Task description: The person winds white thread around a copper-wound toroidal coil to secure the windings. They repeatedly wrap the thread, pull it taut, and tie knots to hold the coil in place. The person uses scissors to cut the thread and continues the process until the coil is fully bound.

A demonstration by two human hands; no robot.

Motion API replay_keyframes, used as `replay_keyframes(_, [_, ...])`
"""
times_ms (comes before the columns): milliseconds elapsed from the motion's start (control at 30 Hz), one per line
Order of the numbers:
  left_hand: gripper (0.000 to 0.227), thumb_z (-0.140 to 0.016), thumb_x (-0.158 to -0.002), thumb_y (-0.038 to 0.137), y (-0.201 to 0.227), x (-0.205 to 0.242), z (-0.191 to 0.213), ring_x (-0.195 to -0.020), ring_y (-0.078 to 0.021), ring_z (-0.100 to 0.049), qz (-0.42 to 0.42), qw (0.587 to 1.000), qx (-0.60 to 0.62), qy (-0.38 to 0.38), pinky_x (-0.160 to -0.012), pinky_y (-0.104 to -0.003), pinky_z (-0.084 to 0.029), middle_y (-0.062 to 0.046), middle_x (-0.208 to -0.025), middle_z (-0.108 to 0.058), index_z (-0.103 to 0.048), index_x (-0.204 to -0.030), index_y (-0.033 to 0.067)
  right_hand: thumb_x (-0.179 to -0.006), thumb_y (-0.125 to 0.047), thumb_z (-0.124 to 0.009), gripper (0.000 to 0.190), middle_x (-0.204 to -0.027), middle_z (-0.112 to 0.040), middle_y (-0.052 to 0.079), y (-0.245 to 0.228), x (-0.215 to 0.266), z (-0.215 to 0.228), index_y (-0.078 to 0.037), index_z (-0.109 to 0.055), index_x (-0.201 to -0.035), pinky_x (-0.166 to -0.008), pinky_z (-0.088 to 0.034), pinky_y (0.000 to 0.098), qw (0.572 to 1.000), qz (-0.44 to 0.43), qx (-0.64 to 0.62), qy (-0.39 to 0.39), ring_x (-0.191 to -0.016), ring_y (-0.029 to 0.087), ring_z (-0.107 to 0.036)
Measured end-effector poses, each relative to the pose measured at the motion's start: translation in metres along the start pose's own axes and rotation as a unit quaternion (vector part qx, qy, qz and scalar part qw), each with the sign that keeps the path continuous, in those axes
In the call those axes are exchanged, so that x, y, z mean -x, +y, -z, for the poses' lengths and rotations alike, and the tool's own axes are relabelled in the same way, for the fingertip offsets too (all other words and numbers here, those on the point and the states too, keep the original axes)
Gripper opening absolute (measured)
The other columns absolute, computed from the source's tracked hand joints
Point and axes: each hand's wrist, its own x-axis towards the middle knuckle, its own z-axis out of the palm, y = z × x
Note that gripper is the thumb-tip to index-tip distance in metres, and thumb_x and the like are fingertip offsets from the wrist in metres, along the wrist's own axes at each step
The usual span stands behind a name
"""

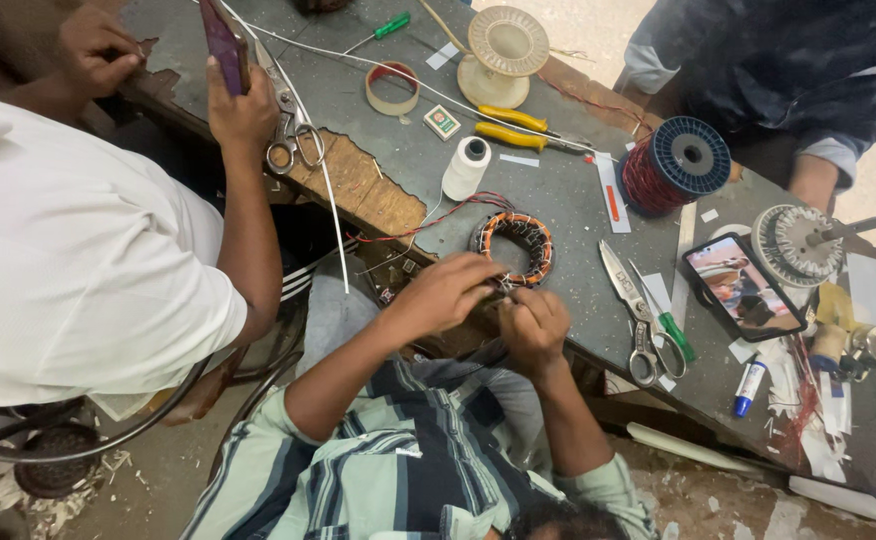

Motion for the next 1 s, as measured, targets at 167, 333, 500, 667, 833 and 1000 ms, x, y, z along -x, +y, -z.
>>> replay_keyframes(167, [0.034, -0.058, -0.090, 0.004, 0.000, -0.007, -0.017, -0.102, -0.0313, -0.070, 0.028, 0.999, 0.033, -0.014, -0.090, -0.039, -0.057, -0.011, -0.109, -0.071, -0.074, -0.119, 0.0079, -0.081, 0.008, -0.078, 0.024, -0.097, -0.069, 0.012, 0.008, -0.003, -0.008, -0.002, -0.057, -0.079, -0.067, -0.052, 0.0397, 0.998, 0.020, 0.000, 0.052, -0.079, 0.028, -0.064])
replay_keyframes(333, [0.016, -0.073, -0.087, 0.021, -0.005, 0.008, -0.014, -0.089, -0.0280, -0.073, 0.043, 0.998, -0.039, 0.018, -0.079, -0.038, -0.057, -0.007, -0.097, -0.074, -0.077, -0.097, 0.0095, -0.082, 0.004, -0.079, 0.021, -0.097, -0.066, 0.016, 0.005, 0.028, -0.014, -0.001, -0.059, -0.080, -0.071, -0.054, 0.0360, 0.988, -0.109, -0.057, 0.099, -0.085, 0.027, -0.066])
replay_keyframes(500, [0.015, -0.076, -0.087, 0.024, -0.020, 0.014, 0.010, -0.089, -0.0278, -0.073, 0.051, 0.995, -0.081, -0.009, -0.079, -0.040, -0.057, -0.006, -0.095, -0.075, -0.079, -0.094, 0.0108, -0.088, 0.006, -0.079, 0.026, -0.100, -0.066, 0.015, 0.015, 0.057, -0.011, -0.002, -0.055, -0.080, -0.082, -0.053, 0.0316, 0.920, -0.352, -0.138, 0.103, -0.090, 0.021, -0.063])
replay_keyframes(667, [0.015, -0.073, -0.083, 0.024, -0.012, -0.002, 0.005, -0.098, -0.0292, -0.072, -0.162, 0.984, -0.038, -0.064, -0.082, -0.040, -0.058, -0.008, -0.108, -0.073, -0.076, -0.092, 0.0112, -0.101, -0.005, -0.066, 0.005, -0.109, -0.068, 0.012, 0.025, 0.057, -0.017, -0.001, -0.065, -0.103, -0.083, -0.054, 0.0288, 0.770, -0.423, -0.435, 0.197, -0.091, 0.016, -0.064])
replay_keyframes(833, [0.016, -0.069, -0.089, 0.023, -0.007, -0.013, -0.007, -0.093, -0.0271, -0.073, -0.144, 0.982, 0.036, -0.119, -0.079, -0.038, -0.059, -0.006, -0.110, -0.074, -0.073, -0.098, 0.0099, -0.108, -0.016, -0.058, 0.017, -0.108, -0.071, 0.013, 0.025, 0.044, -0.017, -0.001, -0.066, -0.111, -0.082, -0.055, 0.0322, 0.706, -0.456, -0.500, 0.209, -0.090, 0.019, -0.067])
replay_keyframes(1000, [0.019, -0.065, -0.095, 0.025, -0.016, -0.019, -0.005, -0.086, -0.0305, -0.072, -0.103, 0.976, 0.044, -0.187, -0.073, -0.043, -0.057, -0.007, -0.099, -0.072, -0.068, -0.106, 0.0102, -0.106, -0.027, -0.053, 0.023, -0.098, -0.072, 0.013, 0.040, 0.031, -0.013, -0.006, -0.063, -0.104, -0.075, -0.055, 0.0358, 0.586, -0.434, -0.647, 0.223, -0.089, 0.024, -0.069])
